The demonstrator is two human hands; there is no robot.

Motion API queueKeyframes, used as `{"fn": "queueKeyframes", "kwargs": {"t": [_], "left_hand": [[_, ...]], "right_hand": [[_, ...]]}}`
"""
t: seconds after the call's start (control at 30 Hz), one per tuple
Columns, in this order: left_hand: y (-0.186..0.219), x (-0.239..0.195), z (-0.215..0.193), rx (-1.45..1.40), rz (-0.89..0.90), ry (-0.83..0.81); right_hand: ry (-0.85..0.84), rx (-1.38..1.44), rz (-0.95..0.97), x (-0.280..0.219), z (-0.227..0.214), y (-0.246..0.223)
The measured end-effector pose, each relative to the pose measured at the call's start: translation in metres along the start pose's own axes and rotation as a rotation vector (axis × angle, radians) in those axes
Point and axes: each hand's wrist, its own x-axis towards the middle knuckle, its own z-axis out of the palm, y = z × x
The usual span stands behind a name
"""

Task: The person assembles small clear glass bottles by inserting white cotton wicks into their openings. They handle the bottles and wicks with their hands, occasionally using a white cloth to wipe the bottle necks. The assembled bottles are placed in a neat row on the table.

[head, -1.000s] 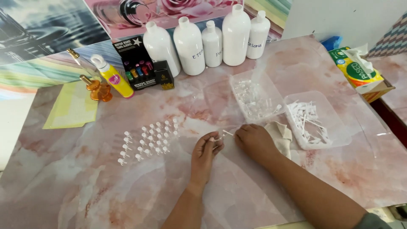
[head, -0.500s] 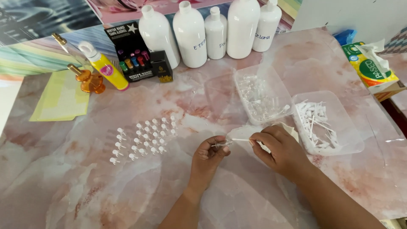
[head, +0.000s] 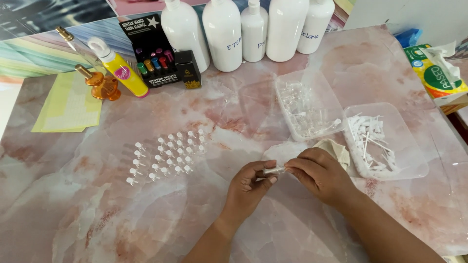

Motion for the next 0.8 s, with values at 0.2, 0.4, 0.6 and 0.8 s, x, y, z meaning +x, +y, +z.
{"fn": "queueKeyframes", "kwargs": {"t": [0.2,0.4,0.6,0.8], "left_hand": [[-0.006,0.003,-0.004,-0.133,-0.022,0.139],[-0.016,0.002,-0.007,-0.169,-0.082,0.135],[-0.016,-0.001,-0.007,-0.195,-0.022,0.117],[-0.012,-0.001,-0.006,-0.115,0.109,0.152]], "right_hand": [[-0.124,-0.008,-0.011,-0.007,-0.001,0.003],[0.009,0.102,-0.068,0.004,0.0,0.006],[0.085,0.084,0.105,-0.004,0.01,-0.002],[0.013,0.186,0.244,-0.011,0.009,-0.005]]}}
